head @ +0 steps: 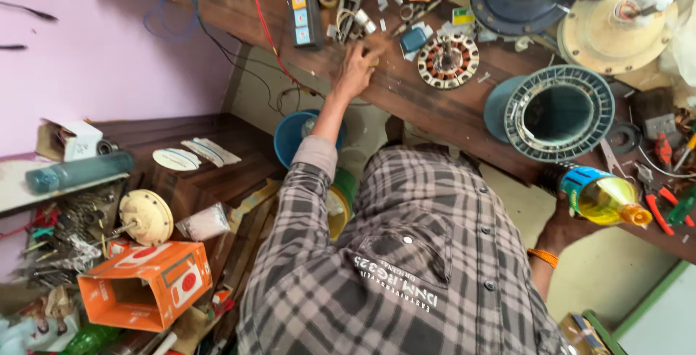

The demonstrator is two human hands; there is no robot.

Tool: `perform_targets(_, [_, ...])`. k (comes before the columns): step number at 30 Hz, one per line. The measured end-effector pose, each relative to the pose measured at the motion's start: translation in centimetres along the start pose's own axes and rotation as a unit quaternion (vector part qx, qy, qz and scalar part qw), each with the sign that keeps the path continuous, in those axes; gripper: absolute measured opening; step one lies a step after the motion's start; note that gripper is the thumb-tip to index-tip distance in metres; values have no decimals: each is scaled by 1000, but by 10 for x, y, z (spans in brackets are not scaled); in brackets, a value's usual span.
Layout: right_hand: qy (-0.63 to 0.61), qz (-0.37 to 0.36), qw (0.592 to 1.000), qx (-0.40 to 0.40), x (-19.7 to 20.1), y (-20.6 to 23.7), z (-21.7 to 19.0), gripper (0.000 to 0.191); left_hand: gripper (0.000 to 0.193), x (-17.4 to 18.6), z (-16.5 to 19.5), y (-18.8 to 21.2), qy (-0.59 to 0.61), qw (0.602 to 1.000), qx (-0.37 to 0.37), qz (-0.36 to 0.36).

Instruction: The person works at a cluttered repair bench on an electric motor stator. They pour liquid from a plastic bottle over a rotor, handle small white paper pieces, cut them with scissors, and press the pieces into the stator slots, repeating this fitting work across the episode.

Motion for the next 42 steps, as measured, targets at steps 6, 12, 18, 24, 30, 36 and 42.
perform_targets(6, [26, 102, 993, 44, 48, 12, -14, 105, 34, 5, -13, 8, 570, 804, 83, 147])
perform_targets(12, [24, 184, 977, 105, 83, 6, -89, 105, 28, -14, 31, 34, 857, 461, 143, 182])
perform_targets(18, [30, 6, 991, 134, 10, -26, -174, 107, 22, -19, 115, 17, 888, 452, 55, 63])
perform_targets(24, [105, -240, 939, 224, -90, -21, -241, 105, 64, 19, 167, 25, 872, 483, 7, 84])
perform_targets(30, [126, -329, 893, 280, -134, -9, -269, 102, 51, 40, 192, 52, 785, 599, 34, 153])
perform_targets(36, [162, -365, 849, 345, -147, -1, -269, 102, 29, 71, 186, 82, 592, 765, -12, 253])
perform_targets(42, [168, -397, 817, 384, -152, 7, -275, 100, 25, 79, 181, 100, 477, 833, -34, 278])
Point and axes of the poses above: each hand's wrist, its own y-axis away from the middle knuckle, its own x-axis out of the back of the hand, z = x × y, the point moved 6 cm from there along -y, towards the middle knuckle, and after that the axes turned 9 degrees about y, right-handed, at the moved point
